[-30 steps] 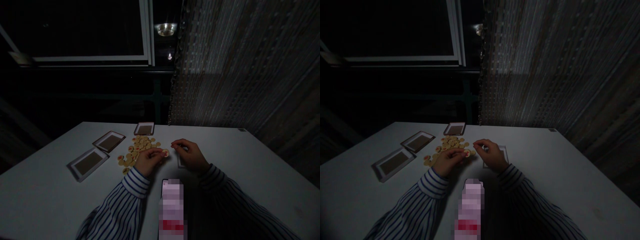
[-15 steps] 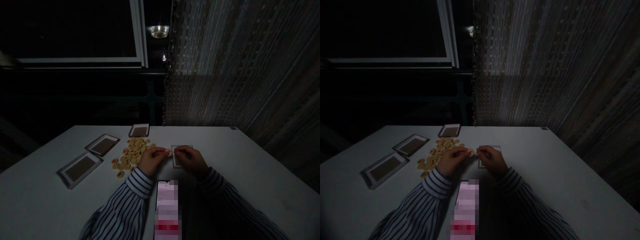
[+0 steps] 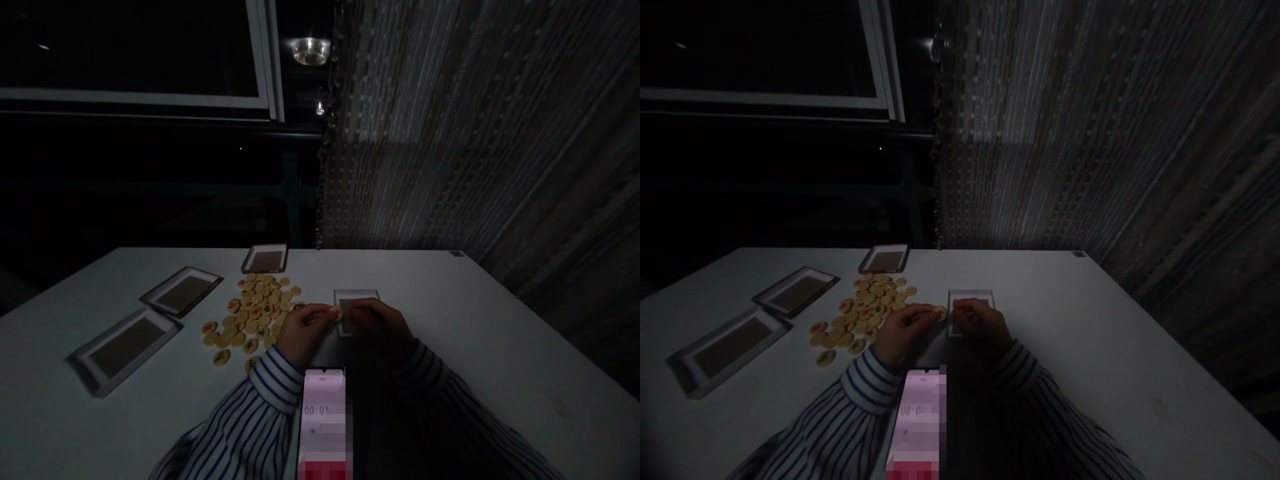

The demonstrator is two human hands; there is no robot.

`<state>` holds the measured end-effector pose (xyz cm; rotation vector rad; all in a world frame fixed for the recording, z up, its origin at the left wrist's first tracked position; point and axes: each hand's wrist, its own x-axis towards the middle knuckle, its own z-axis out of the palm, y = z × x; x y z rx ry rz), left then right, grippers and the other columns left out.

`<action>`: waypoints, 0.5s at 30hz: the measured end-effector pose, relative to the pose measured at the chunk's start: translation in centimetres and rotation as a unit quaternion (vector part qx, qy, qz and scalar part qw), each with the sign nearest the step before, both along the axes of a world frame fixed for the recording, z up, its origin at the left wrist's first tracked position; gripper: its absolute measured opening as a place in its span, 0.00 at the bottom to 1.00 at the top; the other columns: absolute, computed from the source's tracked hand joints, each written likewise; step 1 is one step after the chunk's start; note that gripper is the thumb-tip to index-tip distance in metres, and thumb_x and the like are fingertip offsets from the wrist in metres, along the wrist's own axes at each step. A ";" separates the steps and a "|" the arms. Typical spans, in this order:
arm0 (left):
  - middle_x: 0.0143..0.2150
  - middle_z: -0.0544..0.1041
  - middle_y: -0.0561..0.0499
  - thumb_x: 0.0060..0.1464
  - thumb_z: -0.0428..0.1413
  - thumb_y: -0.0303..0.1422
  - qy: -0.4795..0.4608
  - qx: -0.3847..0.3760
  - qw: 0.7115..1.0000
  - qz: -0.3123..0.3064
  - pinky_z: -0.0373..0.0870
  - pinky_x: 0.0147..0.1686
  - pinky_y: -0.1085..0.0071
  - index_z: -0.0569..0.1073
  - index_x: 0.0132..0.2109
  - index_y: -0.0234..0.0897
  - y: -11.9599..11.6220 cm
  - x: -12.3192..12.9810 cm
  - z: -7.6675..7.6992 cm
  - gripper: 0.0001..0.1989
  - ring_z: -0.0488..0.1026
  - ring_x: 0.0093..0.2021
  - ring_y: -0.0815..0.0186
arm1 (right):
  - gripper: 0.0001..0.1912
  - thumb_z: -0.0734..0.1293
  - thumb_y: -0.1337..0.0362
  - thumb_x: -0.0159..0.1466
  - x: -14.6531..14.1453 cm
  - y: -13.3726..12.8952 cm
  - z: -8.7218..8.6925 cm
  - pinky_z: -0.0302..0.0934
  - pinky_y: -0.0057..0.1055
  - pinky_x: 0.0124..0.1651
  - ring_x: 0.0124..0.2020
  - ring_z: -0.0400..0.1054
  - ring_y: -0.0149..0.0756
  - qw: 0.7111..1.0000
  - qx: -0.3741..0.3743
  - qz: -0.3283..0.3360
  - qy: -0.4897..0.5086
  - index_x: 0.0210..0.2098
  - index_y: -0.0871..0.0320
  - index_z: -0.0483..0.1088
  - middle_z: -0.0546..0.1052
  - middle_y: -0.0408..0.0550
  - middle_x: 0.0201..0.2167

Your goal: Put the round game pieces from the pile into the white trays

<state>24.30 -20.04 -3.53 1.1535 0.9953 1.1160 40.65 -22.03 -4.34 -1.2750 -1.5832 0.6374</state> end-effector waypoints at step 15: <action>0.24 0.76 0.51 0.31 0.64 0.36 -0.034 -0.018 0.999 -0.003 0.66 0.26 0.76 0.75 0.27 0.33 -0.3 0.4 -0.3 0.13 0.71 0.25 0.71 | 0.08 0.64 0.60 0.55 0.2 0.2 -0.9 0.64 0.27 0.26 0.25 0.69 0.32 0.997 0.042 0.005 -0.065 0.32 0.56 0.70 0.75 0.46 0.27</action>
